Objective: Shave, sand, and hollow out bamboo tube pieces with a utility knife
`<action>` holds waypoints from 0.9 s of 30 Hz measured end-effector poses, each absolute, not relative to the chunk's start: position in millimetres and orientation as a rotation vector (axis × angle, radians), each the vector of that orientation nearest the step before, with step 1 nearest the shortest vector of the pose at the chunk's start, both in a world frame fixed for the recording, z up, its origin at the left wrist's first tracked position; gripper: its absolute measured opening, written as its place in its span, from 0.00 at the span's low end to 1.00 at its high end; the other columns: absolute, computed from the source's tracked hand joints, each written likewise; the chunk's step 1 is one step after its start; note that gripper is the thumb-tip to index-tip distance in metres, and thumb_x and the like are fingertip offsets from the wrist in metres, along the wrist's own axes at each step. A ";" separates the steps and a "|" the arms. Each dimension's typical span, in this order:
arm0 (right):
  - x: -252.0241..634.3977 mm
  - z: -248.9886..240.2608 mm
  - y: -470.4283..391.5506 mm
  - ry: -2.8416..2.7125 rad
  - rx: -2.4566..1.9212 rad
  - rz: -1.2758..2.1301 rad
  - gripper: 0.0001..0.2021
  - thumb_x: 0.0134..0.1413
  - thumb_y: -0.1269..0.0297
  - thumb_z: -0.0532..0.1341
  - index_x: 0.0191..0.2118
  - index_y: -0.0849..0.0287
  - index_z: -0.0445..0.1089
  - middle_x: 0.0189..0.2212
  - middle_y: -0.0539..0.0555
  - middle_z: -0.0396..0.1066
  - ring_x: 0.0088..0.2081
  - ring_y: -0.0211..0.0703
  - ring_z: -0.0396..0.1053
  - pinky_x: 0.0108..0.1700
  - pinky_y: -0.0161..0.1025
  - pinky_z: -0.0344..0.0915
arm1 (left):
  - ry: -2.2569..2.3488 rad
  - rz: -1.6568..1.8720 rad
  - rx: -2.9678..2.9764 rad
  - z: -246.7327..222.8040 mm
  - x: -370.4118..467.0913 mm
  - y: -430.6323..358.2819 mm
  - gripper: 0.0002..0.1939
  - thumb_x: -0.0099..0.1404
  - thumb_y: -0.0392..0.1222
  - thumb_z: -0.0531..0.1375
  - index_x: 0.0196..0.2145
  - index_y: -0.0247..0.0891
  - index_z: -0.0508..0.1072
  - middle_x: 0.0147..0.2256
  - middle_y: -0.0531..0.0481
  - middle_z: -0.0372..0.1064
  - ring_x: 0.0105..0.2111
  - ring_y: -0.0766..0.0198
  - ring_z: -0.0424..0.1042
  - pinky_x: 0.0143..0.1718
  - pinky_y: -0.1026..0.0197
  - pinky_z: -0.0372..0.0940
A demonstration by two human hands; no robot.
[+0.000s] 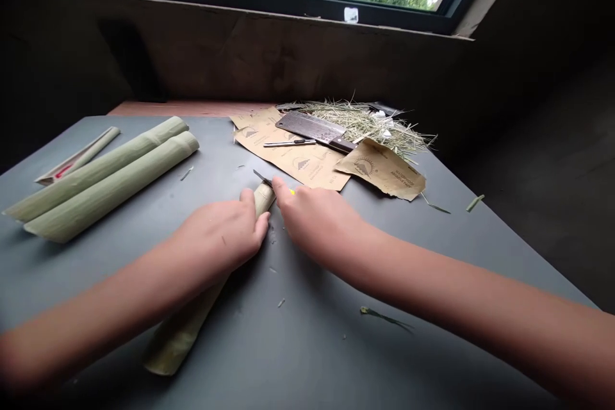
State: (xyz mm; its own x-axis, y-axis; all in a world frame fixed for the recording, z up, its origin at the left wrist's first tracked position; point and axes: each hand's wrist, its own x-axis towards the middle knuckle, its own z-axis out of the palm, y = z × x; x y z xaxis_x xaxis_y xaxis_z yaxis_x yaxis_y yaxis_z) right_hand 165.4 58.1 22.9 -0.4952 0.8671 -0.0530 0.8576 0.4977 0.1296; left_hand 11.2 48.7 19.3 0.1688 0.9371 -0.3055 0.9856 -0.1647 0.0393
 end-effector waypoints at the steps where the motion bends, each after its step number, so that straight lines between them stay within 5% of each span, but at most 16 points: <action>1: 163.5 21.5 58.0 2.621 1.516 0.141 0.16 0.68 0.65 0.49 0.57 0.62 0.62 0.25 0.55 0.72 0.23 0.46 0.68 0.23 0.39 0.42 | 1.879 -0.310 2.223 19.4 12.5 48.1 0.20 0.72 0.48 0.45 0.51 0.30 0.63 0.32 0.40 0.76 0.33 0.49 0.78 0.28 0.56 0.65; 7: 167.0 29.4 46.9 2.575 1.572 0.162 0.17 0.66 0.69 0.50 0.58 0.64 0.61 0.24 0.56 0.71 0.23 0.46 0.68 0.23 0.39 0.43 | 1.924 -0.341 2.321 19.9 25.1 39.9 0.20 0.73 0.44 0.45 0.50 0.25 0.66 0.31 0.40 0.73 0.32 0.49 0.79 0.26 0.57 0.66; 12: 172.1 39.0 52.7 2.552 1.605 0.134 0.15 0.68 0.60 0.51 0.55 0.60 0.64 0.22 0.55 0.69 0.22 0.47 0.68 0.23 0.38 0.43 | 1.941 -0.367 2.401 13.8 35.4 31.3 0.17 0.71 0.34 0.47 0.52 0.23 0.68 0.41 0.32 0.72 0.31 0.55 0.78 0.26 0.61 0.65; 19: 178.7 24.8 40.6 2.547 1.710 0.031 0.15 0.70 0.61 0.48 0.57 0.57 0.61 0.28 0.54 0.74 0.25 0.46 0.69 0.23 0.38 0.45 | 1.904 -0.357 2.463 10.4 33.7 30.1 0.17 0.67 0.29 0.49 0.49 0.26 0.71 0.52 0.29 0.67 0.29 0.61 0.77 0.25 0.64 0.65; 27: 173.3 26.1 44.6 2.573 1.700 -0.034 0.15 0.70 0.60 0.47 0.56 0.57 0.61 0.29 0.54 0.75 0.25 0.46 0.69 0.23 0.38 0.46 | 1.964 -0.353 2.392 14.5 27.1 36.5 0.19 0.73 0.43 0.47 0.50 0.27 0.69 0.31 0.40 0.72 0.26 0.56 0.78 0.24 0.62 0.65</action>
